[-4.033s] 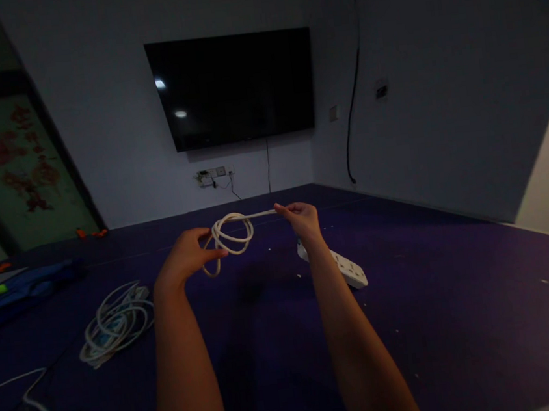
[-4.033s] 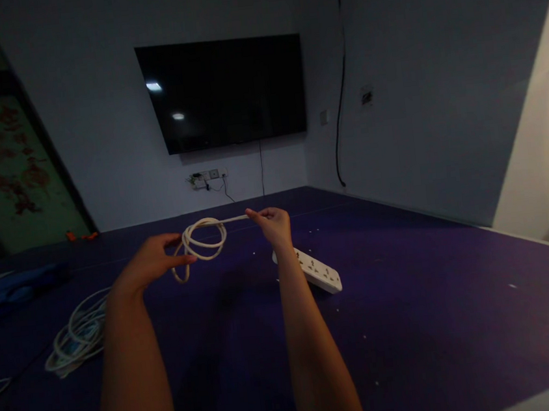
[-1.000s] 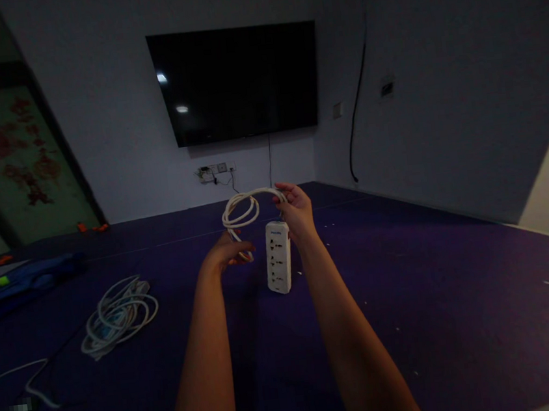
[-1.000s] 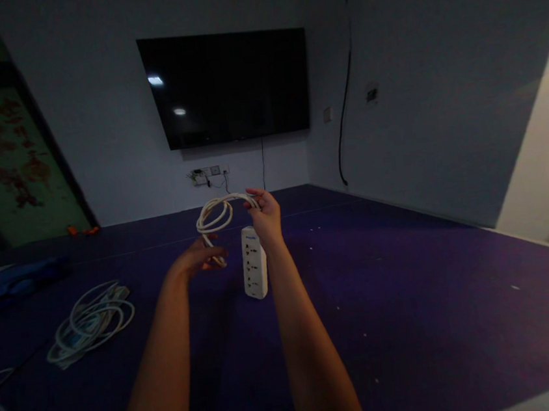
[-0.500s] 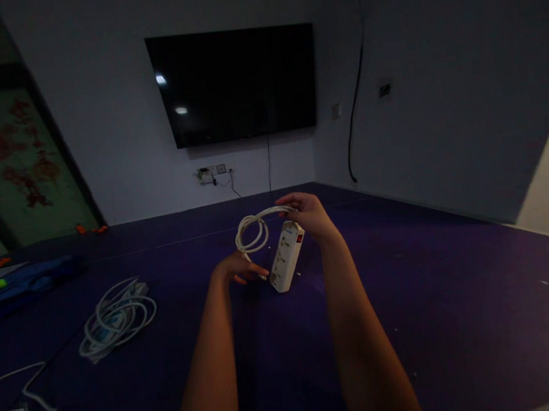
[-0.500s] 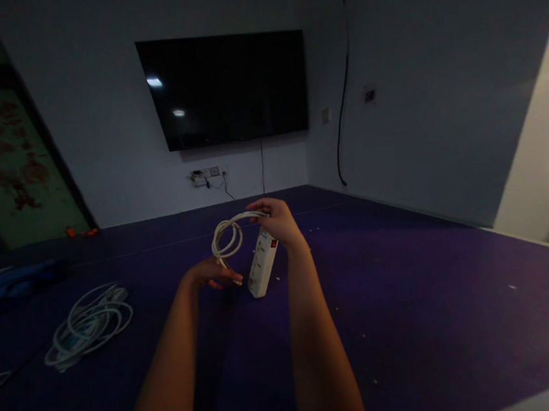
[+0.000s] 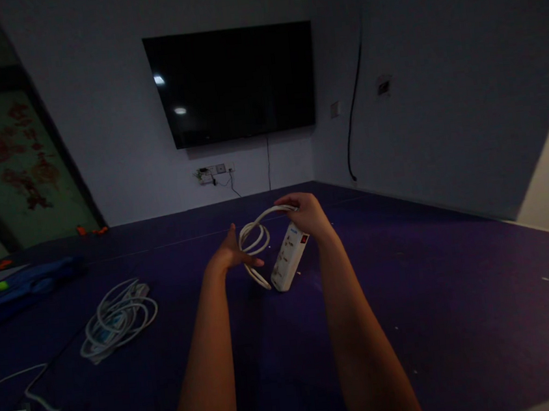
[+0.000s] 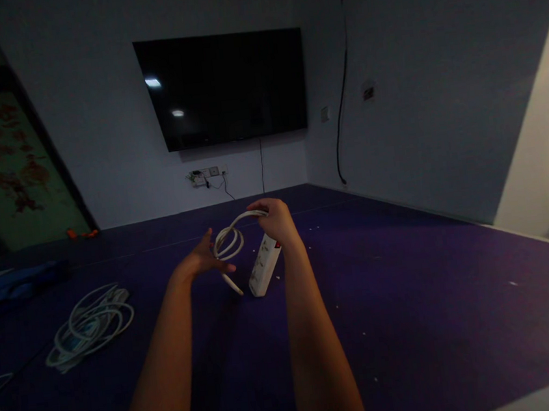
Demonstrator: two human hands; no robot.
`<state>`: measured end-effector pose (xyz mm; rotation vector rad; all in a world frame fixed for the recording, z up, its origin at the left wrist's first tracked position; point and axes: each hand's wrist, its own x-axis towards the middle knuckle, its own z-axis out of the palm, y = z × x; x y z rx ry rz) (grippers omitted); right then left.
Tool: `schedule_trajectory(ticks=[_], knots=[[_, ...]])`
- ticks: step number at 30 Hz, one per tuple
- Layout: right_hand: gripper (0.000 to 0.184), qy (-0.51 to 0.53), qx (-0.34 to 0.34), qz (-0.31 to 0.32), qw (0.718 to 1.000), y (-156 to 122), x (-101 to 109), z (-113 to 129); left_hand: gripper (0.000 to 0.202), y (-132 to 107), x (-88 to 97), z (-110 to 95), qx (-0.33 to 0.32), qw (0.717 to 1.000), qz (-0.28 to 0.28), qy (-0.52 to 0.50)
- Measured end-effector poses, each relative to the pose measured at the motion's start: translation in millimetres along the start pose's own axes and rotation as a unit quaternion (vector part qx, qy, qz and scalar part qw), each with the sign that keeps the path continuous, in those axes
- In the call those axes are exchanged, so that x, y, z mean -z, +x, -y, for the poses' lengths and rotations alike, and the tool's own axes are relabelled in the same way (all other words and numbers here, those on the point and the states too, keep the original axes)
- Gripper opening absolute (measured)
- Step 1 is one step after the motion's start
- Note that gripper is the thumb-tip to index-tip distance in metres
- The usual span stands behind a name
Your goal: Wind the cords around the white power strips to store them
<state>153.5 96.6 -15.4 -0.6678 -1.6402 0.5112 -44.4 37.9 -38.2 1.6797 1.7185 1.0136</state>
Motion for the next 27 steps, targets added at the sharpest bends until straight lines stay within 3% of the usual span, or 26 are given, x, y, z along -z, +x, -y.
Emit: schedule_trajectory(ticks=[2, 4, 8, 10, 14, 18, 22, 24, 27], knots=[[0.037, -0.021, 0.007, -0.003, 1.0, 0, 0, 3, 0.14, -2, -8.4, -9, -0.036, 0.998, 0.036, 0.038], [0.038, -0.046, 0.017, -0.01, 0.999, -1, 0, 7, 0.139, -4, -18.8, -20, -0.025, 0.995, 0.028, 0.092], [0.042, -0.087, 0.017, -0.013, 0.996, -3, -4, 17, 0.139, -14, -42.0, -40, 0.017, 0.983, -0.057, 0.176], [0.044, -0.102, 0.016, -0.015, 0.995, -3, -6, 20, 0.139, -19, -55.4, -48, 0.013, 0.979, -0.08, 0.186], [0.042, -0.131, 0.028, -0.04, 0.99, -4, -12, 25, 0.126, -27, -85.3, -57, -0.006, 0.963, -0.182, 0.196], [0.033, -0.159, 0.024, -0.057, 0.985, -6, -19, 31, 0.094, -29, -110.4, -55, -0.032, 0.95, -0.24, 0.199], [0.032, -0.155, 0.01, -0.06, 0.986, -8, -25, 37, 0.061, -27, -121.5, -42, -0.082, 0.943, -0.278, 0.164], [0.032, -0.153, 0.013, -0.05, 0.987, -8, -27, 39, 0.058, -26, -122.1, -37, -0.1, 0.944, -0.282, 0.139], [0.032, -0.159, 0.03, -0.032, 0.986, -8, -29, 40, 0.062, -25, -120.4, -36, -0.077, 0.944, -0.284, 0.149]])
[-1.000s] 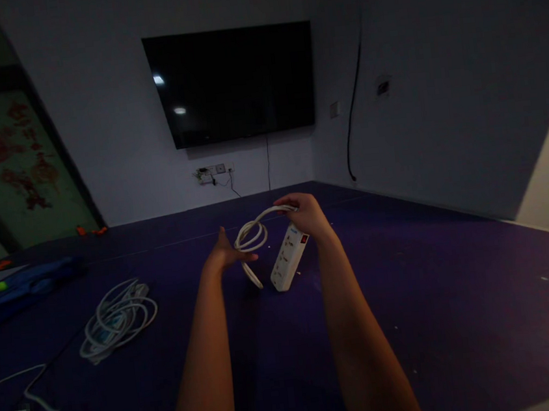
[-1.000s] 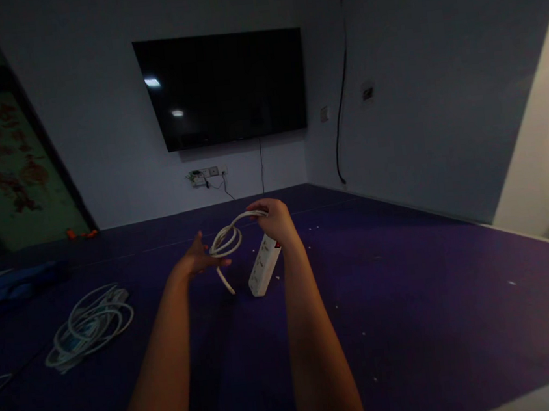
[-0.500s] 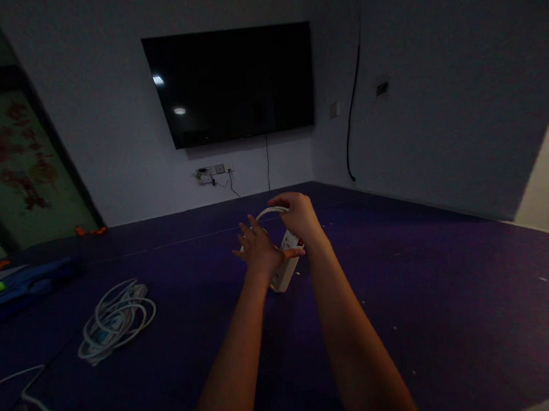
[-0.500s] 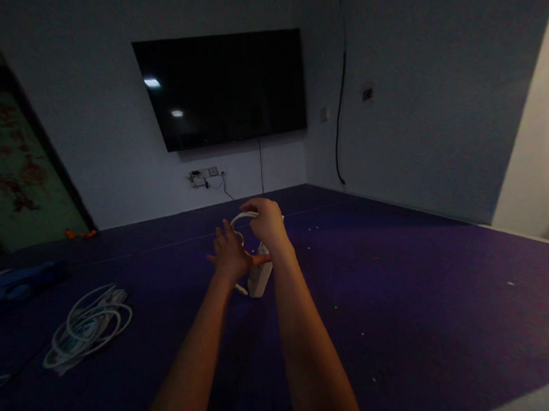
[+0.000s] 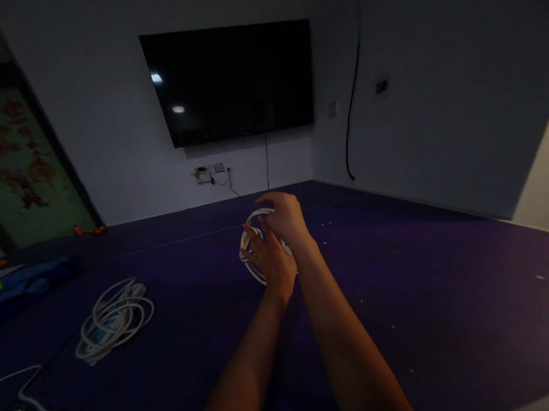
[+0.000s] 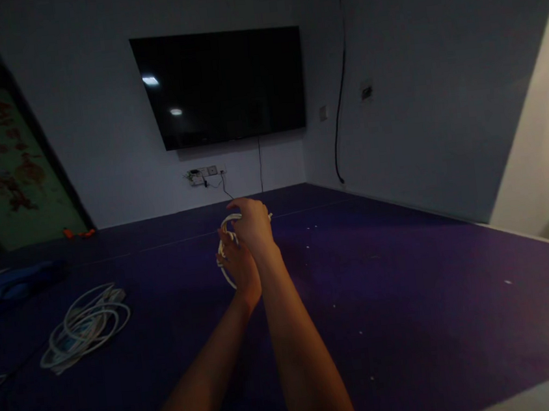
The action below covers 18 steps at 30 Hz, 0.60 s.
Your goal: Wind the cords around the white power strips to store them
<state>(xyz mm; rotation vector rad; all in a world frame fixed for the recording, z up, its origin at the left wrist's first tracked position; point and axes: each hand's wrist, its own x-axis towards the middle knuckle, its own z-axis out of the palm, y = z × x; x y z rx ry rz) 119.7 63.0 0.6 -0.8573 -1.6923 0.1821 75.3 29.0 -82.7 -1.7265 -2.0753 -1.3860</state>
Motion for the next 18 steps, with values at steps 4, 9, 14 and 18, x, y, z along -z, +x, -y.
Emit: schedule_trajectory(ticks=[4, 9, 14, 18], knots=[[0.037, -0.001, 0.027, 0.035, 0.999, 3, -3, 2, 0.066, 2, 1.9, 0, 0.02, 0.998, -0.003, 0.055], [0.04, -0.041, 0.069, 0.057, 0.995, 5, -7, 7, 0.055, 4, 1.0, 9, -0.003, 0.999, -0.026, 0.033], [0.033, -0.068, 0.074, 0.082, 0.992, 3, -9, 8, 0.054, 12, 0.2, 21, 0.0, 0.994, -0.077, 0.079], [0.023, -0.053, 0.078, 0.076, 0.993, 1, -10, 6, 0.06, 22, 5.5, 30, 0.012, 0.985, -0.11, 0.132]])
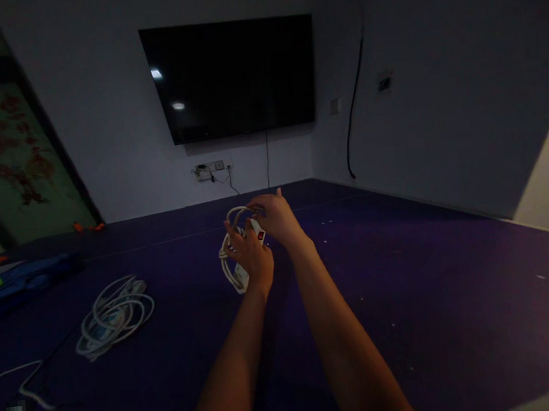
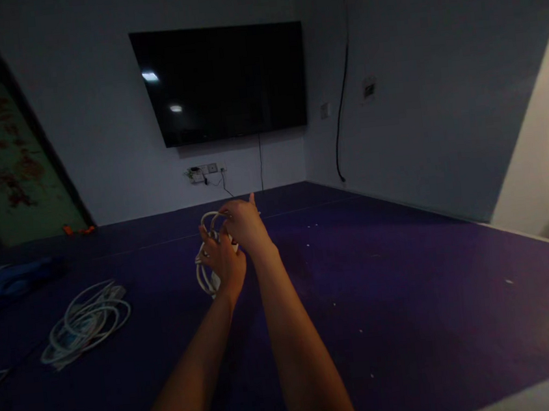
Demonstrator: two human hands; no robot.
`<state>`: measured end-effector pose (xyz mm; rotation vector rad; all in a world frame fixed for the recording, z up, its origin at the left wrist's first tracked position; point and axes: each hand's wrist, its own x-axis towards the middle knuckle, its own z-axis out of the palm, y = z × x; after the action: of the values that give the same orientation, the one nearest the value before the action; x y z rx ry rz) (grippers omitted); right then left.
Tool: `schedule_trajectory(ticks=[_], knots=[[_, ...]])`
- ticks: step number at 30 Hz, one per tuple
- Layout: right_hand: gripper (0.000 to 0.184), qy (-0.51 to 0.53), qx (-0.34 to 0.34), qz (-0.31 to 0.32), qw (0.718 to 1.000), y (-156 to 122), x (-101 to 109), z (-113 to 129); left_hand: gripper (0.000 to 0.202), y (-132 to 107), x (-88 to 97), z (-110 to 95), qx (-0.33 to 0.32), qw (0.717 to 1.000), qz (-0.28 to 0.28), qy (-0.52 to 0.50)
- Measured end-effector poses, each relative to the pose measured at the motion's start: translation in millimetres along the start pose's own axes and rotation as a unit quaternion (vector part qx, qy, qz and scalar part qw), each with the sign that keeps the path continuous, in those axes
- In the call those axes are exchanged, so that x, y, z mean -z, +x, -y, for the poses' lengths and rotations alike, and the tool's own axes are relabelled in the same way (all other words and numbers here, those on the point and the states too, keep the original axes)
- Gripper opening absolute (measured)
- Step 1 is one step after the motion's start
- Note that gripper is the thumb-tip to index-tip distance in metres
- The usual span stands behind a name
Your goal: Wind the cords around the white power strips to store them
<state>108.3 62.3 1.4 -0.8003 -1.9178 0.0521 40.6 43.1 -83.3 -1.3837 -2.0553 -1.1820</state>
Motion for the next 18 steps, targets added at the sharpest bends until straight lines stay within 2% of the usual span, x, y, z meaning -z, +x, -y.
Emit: schedule_trajectory(ticks=[3, 7, 9, 12, 15, 18], knots=[[0.019, 0.014, -0.001, -0.031, 0.999, -2, 0, -2, 0.063, 11, 4.1, 12, 0.019, 0.999, -0.001, 0.034], [0.018, 0.022, -0.011, -0.061, 0.998, -2, 3, -4, 0.065, 28, 10.6, 37, 0.064, 0.993, 0.015, 0.094], [0.018, 0.023, -0.01, -0.074, 0.997, -2, 4, -4, 0.059, 37, 13.5, 52, 0.083, 0.988, 0.015, 0.129], [0.017, 0.029, 0.005, -0.088, 0.996, -1, 5, -5, 0.047, 52, 17.8, 76, 0.113, 0.977, 0.043, 0.176], [0.015, 0.034, 0.015, -0.093, 0.995, -1, 4, -5, 0.038, 68, 21.4, 97, 0.107, 0.966, 0.082, 0.218], [0.014, 0.04, 0.016, -0.096, 0.994, 0, 3, -4, 0.037, 78, 21.4, 114, 0.085, 0.959, 0.119, 0.244]])
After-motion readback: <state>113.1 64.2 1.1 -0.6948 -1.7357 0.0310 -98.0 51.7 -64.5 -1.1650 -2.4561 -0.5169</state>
